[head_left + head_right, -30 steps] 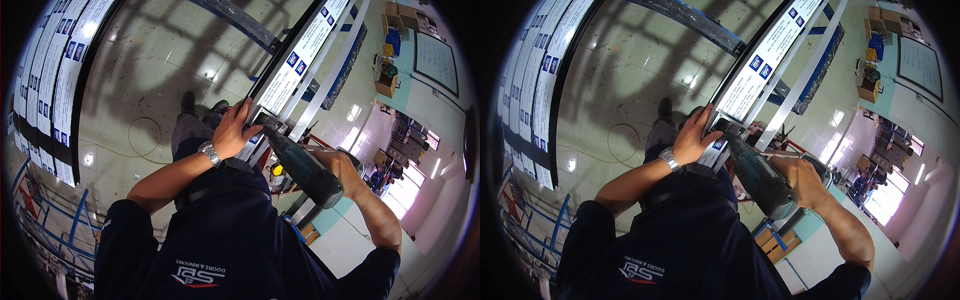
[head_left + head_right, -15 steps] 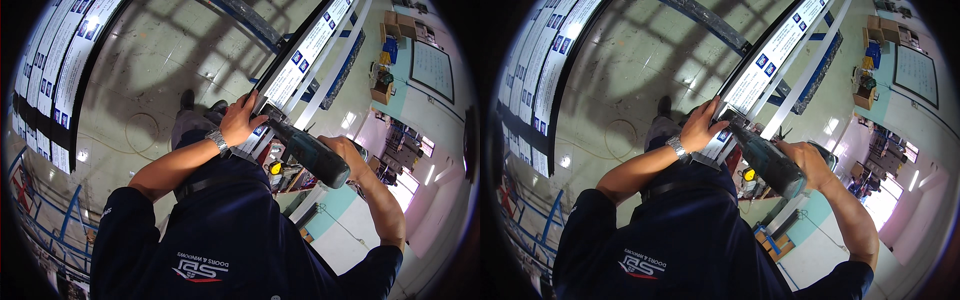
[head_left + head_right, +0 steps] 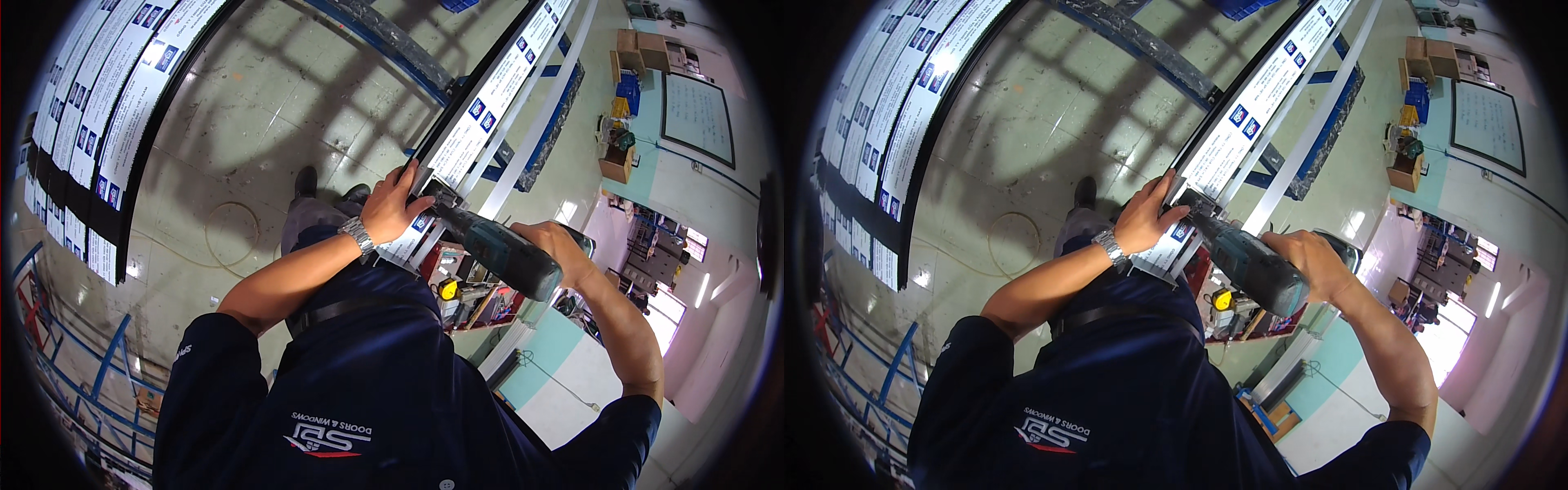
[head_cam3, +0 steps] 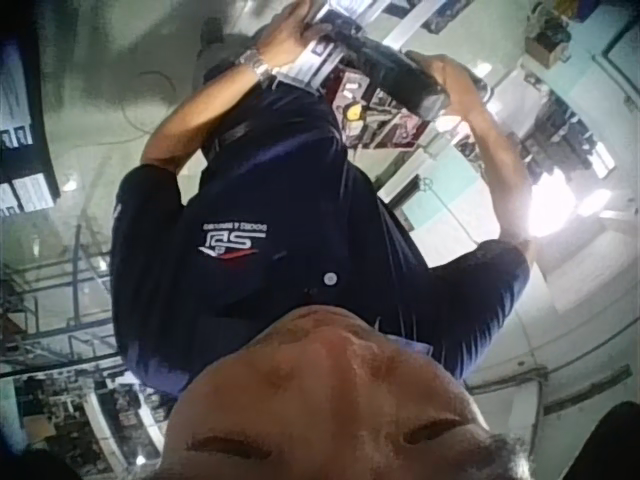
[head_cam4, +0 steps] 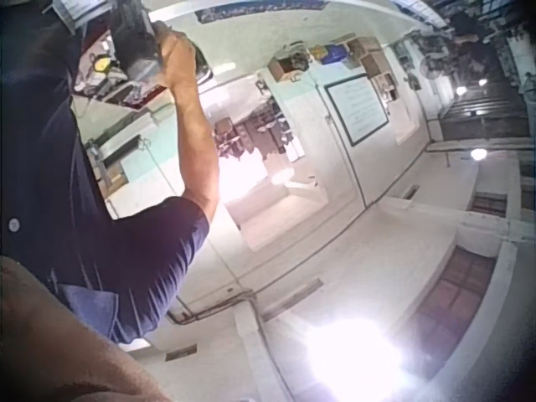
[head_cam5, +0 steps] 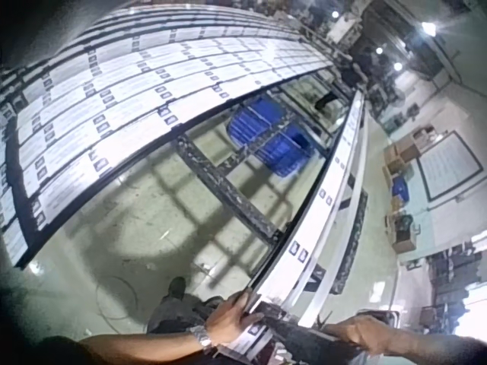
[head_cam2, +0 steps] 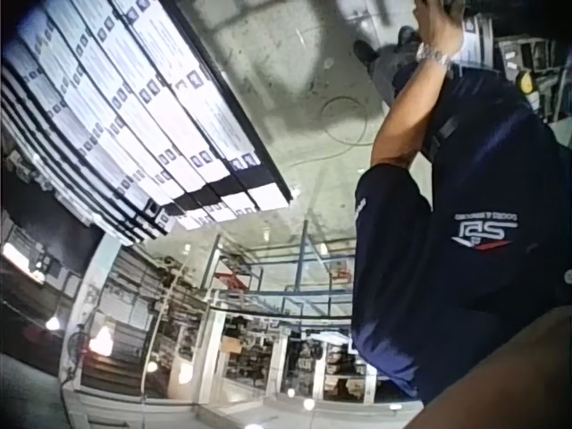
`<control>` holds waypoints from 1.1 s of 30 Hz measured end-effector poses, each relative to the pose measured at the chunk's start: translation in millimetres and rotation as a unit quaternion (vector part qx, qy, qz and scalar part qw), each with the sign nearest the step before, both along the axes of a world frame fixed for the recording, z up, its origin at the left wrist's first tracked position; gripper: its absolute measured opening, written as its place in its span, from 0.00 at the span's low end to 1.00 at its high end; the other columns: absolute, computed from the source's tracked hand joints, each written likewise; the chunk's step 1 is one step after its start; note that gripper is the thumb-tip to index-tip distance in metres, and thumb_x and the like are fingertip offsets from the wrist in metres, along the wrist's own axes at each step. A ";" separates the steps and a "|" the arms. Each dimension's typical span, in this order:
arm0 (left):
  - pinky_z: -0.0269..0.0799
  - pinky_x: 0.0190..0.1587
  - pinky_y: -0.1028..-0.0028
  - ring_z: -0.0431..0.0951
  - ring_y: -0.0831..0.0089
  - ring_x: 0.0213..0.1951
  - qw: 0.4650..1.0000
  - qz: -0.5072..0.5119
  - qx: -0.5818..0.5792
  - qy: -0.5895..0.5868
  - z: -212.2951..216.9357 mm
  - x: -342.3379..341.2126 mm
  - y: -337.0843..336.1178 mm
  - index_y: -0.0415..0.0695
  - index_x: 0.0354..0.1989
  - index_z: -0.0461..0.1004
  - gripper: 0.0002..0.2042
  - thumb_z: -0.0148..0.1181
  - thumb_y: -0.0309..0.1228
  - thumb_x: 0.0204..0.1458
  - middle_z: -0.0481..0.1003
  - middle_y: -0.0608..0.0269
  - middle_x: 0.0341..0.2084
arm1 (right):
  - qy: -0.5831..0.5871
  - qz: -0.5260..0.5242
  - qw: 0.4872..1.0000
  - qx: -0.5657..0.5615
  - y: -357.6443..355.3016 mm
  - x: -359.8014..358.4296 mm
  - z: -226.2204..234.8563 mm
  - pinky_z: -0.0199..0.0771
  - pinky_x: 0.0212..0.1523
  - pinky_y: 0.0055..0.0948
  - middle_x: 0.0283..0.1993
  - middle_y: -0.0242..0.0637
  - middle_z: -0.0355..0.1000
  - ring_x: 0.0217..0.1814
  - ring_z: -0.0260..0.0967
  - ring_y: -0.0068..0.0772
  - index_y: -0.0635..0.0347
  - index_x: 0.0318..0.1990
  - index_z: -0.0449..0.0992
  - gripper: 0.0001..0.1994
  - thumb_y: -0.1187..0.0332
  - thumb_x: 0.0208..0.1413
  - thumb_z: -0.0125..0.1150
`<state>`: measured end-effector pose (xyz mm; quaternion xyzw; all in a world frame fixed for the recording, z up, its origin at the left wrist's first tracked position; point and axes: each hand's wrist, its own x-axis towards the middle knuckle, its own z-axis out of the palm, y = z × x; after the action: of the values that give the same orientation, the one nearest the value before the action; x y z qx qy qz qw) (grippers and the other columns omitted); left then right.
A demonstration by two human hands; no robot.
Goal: Assembling and securing components onto long aluminum frame sections using hand tools and power drivers.
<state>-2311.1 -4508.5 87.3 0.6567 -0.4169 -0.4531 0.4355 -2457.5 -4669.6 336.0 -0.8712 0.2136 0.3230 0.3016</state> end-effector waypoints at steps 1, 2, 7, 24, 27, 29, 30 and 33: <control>0.63 0.61 0.59 0.67 0.42 0.59 1.000 -0.001 0.001 -0.005 0.5 -0.5 0.3 0.37 0.70 0.52 0.39 0.58 0.49 0.57 0.64 0.35 0.60 | -0.002 0.002 1.000 -0.004 -1.4 -0.4 -0.7 0.74 0.38 0.41 0.26 0.53 0.74 0.32 0.74 0.57 0.64 0.36 0.75 0.17 0.61 0.42 0.65; 0.63 0.61 0.59 0.67 0.42 0.59 1.000 -0.002 0.002 -0.010 0.7 -0.9 0.2 0.37 0.70 0.52 0.40 0.58 0.50 0.57 0.64 0.35 0.60 | 0.004 0.006 1.000 0.004 -3.7 -1.4 -2.4 0.73 0.38 0.41 0.27 0.52 0.74 0.32 0.74 0.58 0.64 0.36 0.75 0.17 0.61 0.42 0.65; 0.69 0.56 0.54 0.72 0.40 0.53 1.000 0.010 0.002 -0.022 -9.5 -1.7 -1.5 0.44 0.71 0.52 0.41 0.57 0.55 0.56 0.65 0.35 0.59 | 0.017 -0.018 0.998 0.051 -9.4 -11.9 -9.5 0.73 0.37 0.41 0.29 0.50 0.74 0.34 0.73 0.59 0.64 0.38 0.74 0.18 0.61 0.40 0.65; 0.73 0.47 0.62 0.77 0.54 0.45 0.982 -0.015 -0.183 -0.038 134.3 32.4 -20.8 0.39 0.50 0.74 0.16 0.63 0.32 0.53 0.77 0.51 0.42 | -0.262 -0.552 0.786 0.099 100.3 -109.6 1.9 0.74 0.39 0.28 0.33 0.31 0.75 0.35 0.72 0.26 0.61 0.41 0.77 0.12 0.79 0.48 0.67; 0.77 0.45 0.67 0.82 0.60 0.43 0.988 -0.004 -0.112 0.109 140.1 32.8 -32.8 0.36 0.51 0.74 0.16 0.62 0.30 0.56 0.79 0.48 0.44 | -0.368 -0.541 0.756 0.027 120.0 -91.6 -13.4 0.70 0.33 0.28 0.28 0.34 0.72 0.29 0.69 0.27 0.63 0.37 0.76 0.10 0.74 0.47 0.67; 0.77 0.47 0.67 0.81 0.61 0.46 0.986 -0.025 -0.114 0.119 131.7 26.1 -46.9 0.35 0.53 0.73 0.18 0.62 0.30 0.57 0.79 0.48 0.46 | -0.400 -0.571 0.716 0.042 130.9 -85.3 -25.1 0.70 0.33 0.28 0.28 0.34 0.72 0.29 0.69 0.27 0.64 0.40 0.75 0.12 0.73 0.47 0.67; 0.76 0.50 0.68 0.81 0.62 0.48 0.984 -0.033 -0.112 0.137 131.2 22.5 -54.3 0.35 0.55 0.73 0.19 0.62 0.30 0.57 0.79 0.48 0.48 | -0.421 -0.592 0.684 0.061 134.7 -82.8 -29.1 0.69 0.33 0.28 0.28 0.35 0.72 0.29 0.69 0.27 0.65 0.43 0.74 0.14 0.73 0.48 0.66; 0.75 0.51 0.68 0.80 0.62 0.51 0.978 -0.074 -0.128 0.149 130.8 14.3 -77.0 0.35 0.58 0.71 0.21 0.61 0.30 0.57 0.78 0.49 0.50 | -0.430 -0.630 0.643 0.076 141.6 -76.7 -36.2 0.69 0.34 0.30 0.28 0.37 0.71 0.28 0.68 0.29 0.68 0.49 0.71 0.19 0.72 0.48 0.64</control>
<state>-2296.7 -4585.5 218.1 0.4879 -0.4489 -0.5197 0.5389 -2534.3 -4528.0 299.8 -0.5416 0.5318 -0.3403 0.5550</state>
